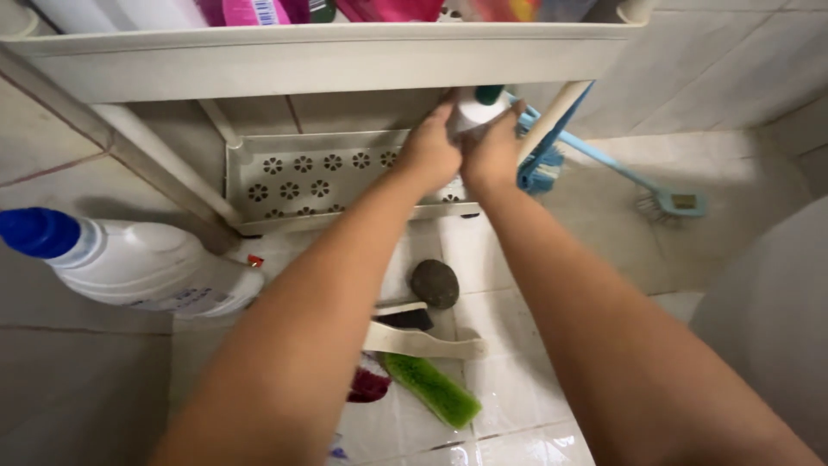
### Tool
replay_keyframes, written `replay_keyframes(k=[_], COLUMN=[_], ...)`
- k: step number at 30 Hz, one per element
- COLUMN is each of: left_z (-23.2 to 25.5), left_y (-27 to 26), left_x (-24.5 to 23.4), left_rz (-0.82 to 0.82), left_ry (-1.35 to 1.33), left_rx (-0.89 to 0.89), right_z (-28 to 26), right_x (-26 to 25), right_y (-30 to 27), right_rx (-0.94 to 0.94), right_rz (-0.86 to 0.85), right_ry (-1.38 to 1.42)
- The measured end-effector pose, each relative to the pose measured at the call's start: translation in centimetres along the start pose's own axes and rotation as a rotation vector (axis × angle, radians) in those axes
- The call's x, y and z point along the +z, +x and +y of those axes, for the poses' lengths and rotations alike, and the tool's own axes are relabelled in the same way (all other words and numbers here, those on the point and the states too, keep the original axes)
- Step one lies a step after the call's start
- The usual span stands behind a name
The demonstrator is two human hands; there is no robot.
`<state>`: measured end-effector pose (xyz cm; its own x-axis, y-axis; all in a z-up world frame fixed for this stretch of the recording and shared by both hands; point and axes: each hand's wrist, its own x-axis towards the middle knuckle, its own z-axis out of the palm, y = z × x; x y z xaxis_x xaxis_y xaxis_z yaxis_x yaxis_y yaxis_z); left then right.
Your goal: Organizing various cleaning supplies and toiletries on a multi-tiered bathroom storage rack.
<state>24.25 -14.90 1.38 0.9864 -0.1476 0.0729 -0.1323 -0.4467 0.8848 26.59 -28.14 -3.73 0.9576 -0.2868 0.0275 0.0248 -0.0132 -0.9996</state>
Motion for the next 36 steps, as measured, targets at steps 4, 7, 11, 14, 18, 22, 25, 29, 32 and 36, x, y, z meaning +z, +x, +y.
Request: replay_keyframes(k=[4, 7, 11, 14, 18, 22, 25, 29, 32, 36], left_z=[-3.3, -5.8, -3.0, -5.0, -5.2, -5.5, -7.7, -12.6, -14.8, -13.6], left_y=[-0.2, -1.3, -9.3, -15.3, -22.2, -26.6, -28.1, -28.3, -27.8, -27.2], left_x=[0.2, -0.3, -4.3, -6.3, -8.9, -9.5, -8.5, -7.4, -8.1, -10.2], left_rz=[-0.009, 0.031, -0.017, -0.12, -0.139, -0.208, -0.205, -0.076, -0.042, -0.04], left_ry=[-0.117, -0.183, -0.016, -0.011, 0.179, 0.411, 0.455, 0.415, 0.483, 0.523], left_rx=[0.0, 0.094, 0.07, 0.078, 0.045, -0.088, -0.19, -0.177, -0.116, -0.079], right_z=[0.9, 0.8, -6.7, -5.0, -2.8, 0.1, 1.5, 3.2, 2.5, 2.8], right_x=[0.7, 0.5, 0.9, -0.7, -3.5, -5.4, -6.5, -7.6, -7.4, -7.2], right_y=[-1.7, -5.1, -15.7, -20.8, -25.6, -28.4, -29.6, -29.9, -29.8, -29.7], right_rx=[-0.187, -0.443, -0.507, -0.408, -0.372, -0.075, -0.015, -0.048, -0.028, -0.048], right_rz=[0.02, 0.155, 0.023, -0.119, -0.297, -0.47, -0.521, -0.532, -0.548, -0.557], right_ry=[-0.064, -0.493, -0.646, -0.711, -0.806, -1.051, -1.076, -1.159, -1.242, -1.242])
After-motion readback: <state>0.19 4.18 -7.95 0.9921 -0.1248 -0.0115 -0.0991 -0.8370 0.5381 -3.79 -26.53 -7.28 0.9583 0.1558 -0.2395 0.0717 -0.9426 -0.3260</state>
